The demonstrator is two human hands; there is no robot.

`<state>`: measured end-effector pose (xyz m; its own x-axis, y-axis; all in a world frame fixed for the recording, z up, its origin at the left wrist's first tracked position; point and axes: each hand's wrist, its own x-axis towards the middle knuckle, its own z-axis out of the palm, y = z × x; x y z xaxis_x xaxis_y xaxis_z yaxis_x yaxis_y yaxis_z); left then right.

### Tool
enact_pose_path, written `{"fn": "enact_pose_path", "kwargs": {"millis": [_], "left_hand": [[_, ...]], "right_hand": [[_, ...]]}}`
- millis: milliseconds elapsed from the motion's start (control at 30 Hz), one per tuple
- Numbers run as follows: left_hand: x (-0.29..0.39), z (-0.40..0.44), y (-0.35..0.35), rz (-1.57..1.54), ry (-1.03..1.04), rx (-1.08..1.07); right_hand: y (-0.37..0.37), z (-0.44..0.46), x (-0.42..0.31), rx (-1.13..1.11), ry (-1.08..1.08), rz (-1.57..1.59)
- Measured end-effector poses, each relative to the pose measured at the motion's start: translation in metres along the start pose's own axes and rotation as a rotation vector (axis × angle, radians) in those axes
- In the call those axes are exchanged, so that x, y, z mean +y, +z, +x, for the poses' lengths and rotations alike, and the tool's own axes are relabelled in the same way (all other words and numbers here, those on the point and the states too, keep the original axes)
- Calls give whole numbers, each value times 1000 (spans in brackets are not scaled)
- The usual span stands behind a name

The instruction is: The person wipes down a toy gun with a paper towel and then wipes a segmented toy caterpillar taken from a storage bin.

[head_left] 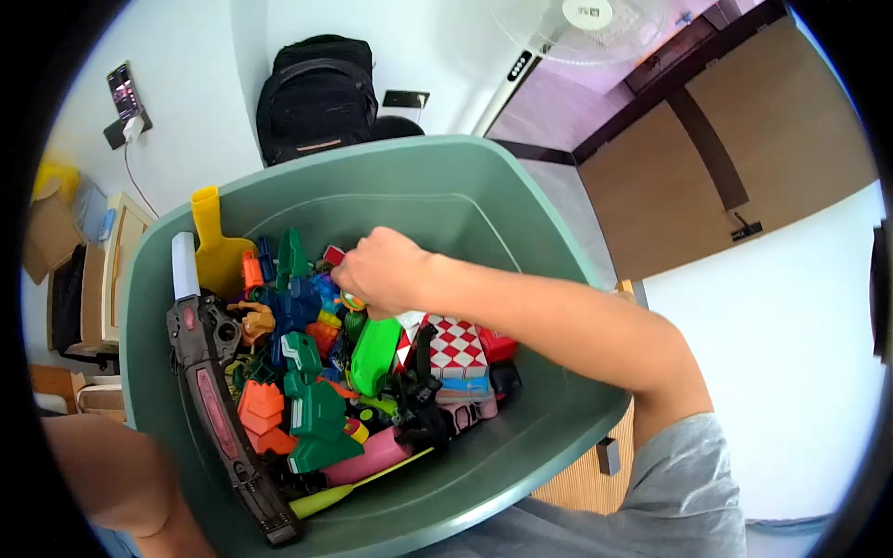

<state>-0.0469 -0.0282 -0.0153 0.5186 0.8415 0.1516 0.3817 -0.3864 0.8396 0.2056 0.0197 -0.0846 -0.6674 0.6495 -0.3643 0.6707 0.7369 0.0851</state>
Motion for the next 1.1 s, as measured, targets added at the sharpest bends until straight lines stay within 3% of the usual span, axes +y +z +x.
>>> {"fn": "enact_pose_path", "kwargs": {"millis": [400,600,667,1100], "left_hand": [[0,-5,-9,35,-22,-2],[-1,-10,-19,68,-34,3],[-2,-13,-20,69,-32,8],[8,-15,-21,135,-44,35]], "right_hand": [[-39,-18,-3,106,12,83],[-40,-27,-9,268,25,50],[-45,-27,-9,183,47,103],[-39,-33,1,248,36,101]]}}
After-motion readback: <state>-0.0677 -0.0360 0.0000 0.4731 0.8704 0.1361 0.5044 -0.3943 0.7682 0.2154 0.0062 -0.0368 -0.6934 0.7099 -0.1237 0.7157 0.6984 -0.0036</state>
